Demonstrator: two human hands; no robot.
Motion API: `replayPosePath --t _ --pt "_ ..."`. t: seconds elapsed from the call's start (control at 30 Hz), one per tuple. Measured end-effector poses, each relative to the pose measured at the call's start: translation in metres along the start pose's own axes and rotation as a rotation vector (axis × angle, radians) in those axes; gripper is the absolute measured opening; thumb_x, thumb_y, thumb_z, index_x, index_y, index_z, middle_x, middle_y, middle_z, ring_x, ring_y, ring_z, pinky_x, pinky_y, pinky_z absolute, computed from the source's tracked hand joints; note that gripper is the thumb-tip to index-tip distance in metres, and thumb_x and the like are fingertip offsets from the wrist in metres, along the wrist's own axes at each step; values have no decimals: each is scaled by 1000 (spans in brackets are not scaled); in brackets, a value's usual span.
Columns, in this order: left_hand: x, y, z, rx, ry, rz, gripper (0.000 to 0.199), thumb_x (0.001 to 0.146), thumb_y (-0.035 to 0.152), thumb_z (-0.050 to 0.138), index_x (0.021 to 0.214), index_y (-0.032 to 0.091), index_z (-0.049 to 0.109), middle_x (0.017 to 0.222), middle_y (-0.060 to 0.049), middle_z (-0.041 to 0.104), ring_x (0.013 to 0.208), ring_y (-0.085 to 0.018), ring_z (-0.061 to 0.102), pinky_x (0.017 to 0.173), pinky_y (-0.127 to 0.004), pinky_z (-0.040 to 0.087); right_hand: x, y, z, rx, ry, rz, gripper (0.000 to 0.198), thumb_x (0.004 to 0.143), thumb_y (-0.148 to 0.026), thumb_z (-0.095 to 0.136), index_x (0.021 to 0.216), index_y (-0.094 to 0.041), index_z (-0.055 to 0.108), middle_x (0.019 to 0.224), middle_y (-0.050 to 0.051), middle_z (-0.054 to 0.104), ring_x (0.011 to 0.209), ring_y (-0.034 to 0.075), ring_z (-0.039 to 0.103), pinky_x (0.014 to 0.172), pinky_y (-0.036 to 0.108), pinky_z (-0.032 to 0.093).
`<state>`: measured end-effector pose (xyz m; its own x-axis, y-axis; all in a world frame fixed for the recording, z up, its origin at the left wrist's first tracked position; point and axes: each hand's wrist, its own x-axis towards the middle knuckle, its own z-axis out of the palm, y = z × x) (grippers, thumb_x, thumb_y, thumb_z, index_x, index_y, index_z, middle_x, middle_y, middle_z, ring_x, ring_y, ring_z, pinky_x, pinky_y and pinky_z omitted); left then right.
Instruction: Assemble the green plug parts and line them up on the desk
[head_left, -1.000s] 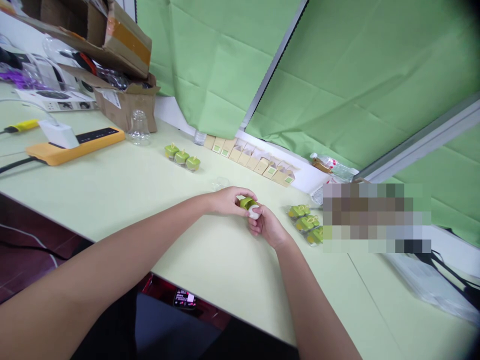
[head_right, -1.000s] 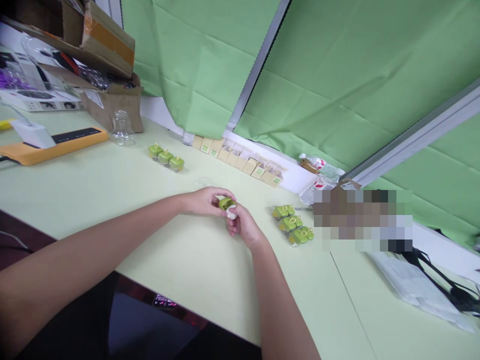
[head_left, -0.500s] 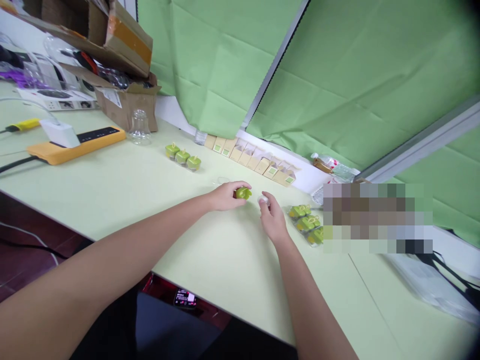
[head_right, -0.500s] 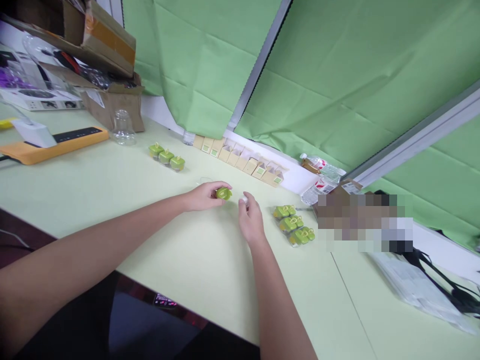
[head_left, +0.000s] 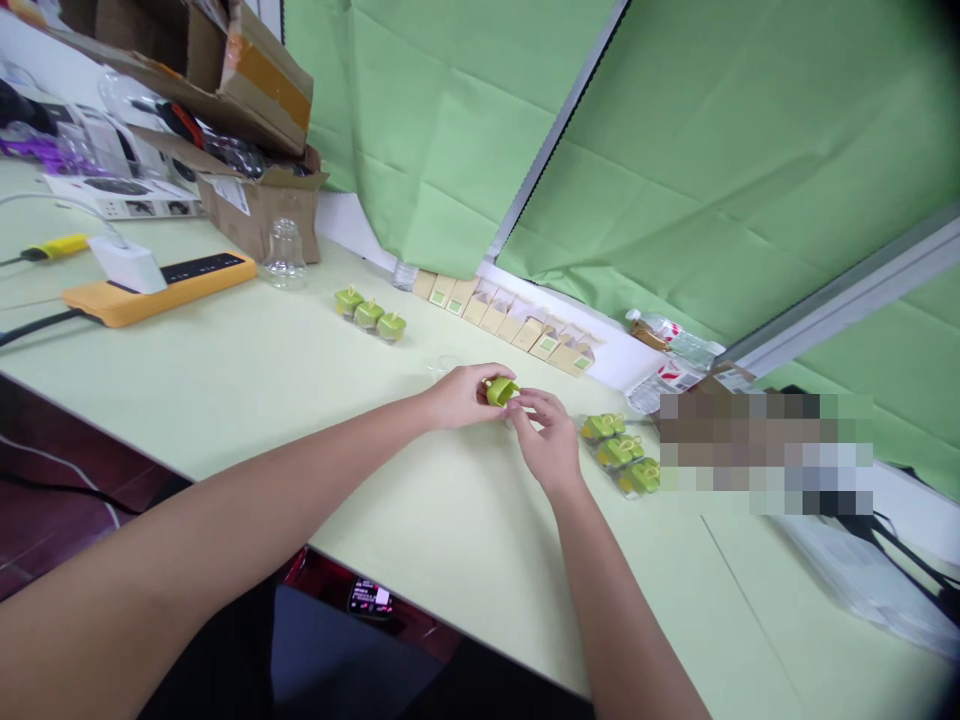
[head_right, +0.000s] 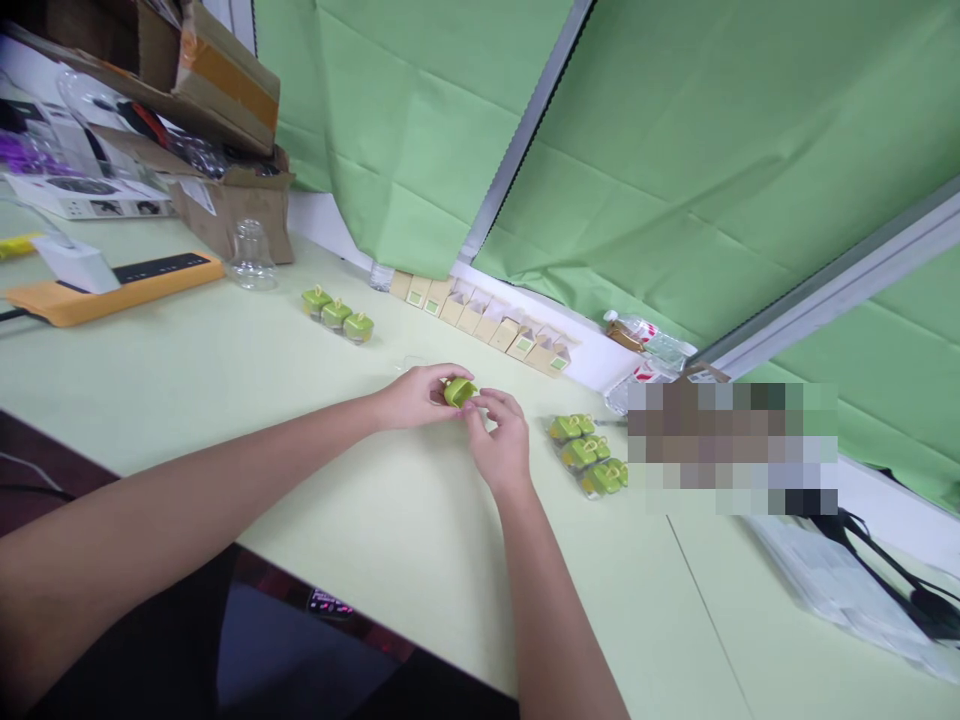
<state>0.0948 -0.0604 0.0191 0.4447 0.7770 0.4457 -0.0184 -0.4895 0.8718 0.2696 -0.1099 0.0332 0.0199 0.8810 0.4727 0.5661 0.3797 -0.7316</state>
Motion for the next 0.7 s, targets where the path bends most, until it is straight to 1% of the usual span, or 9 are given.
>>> replayPosePath --t 0.1,0.17,0.23,0.33,0.43,0.57,0.7 --pt "-1 12 5 121 25 150 41 75 19 71 116 17 64 114 -8 66 92 -16 64 78 -26 53 -1 -8 5 180 -21 120 17 81 -38 68 87 -25 76 110 7 67 104 23 61 88 38 53" --pt "-2 19 7 219 51 243 40 76 15 69 115 19 64 117 -8 65 101 -18 63 84 -27 52 -2 -11 6 283 1 183 18 79 -37 69 89 -23 76 106 6 70 103 23 62 88 37 53" --pt "-3 23 10 283 64 286 39 78 16 69 117 20 63 119 -7 65 106 -18 61 89 -28 50 -2 -14 6 382 24 226 17 78 -34 71 88 -22 76 99 6 72 101 23 63 88 37 52" --pt "-5 25 12 353 51 293 36 81 20 69 117 22 63 120 -6 63 106 -18 62 90 -30 49 -2 -18 5 521 11 306 14 75 -30 75 84 -19 76 88 5 73 92 22 66 86 36 52" --pt "-6 25 13 396 31 283 35 84 21 68 118 24 63 120 -5 63 105 -18 63 87 -29 50 -2 -20 6 608 -21 373 15 72 -31 78 82 -19 75 86 4 73 86 19 66 79 32 52" --pt "-6 25 13 397 26 262 37 83 23 69 119 25 63 122 -5 62 102 -18 64 85 -29 51 -2 -21 8 664 -40 383 15 73 -32 77 83 -21 75 88 3 73 86 17 65 74 28 50" --pt "-6 24 13 386 33 243 38 82 23 69 120 25 64 121 -5 62 101 -18 64 84 -28 51 -3 -20 8 693 -35 391 13 74 -31 76 82 -21 74 87 2 72 85 17 65 74 28 51"
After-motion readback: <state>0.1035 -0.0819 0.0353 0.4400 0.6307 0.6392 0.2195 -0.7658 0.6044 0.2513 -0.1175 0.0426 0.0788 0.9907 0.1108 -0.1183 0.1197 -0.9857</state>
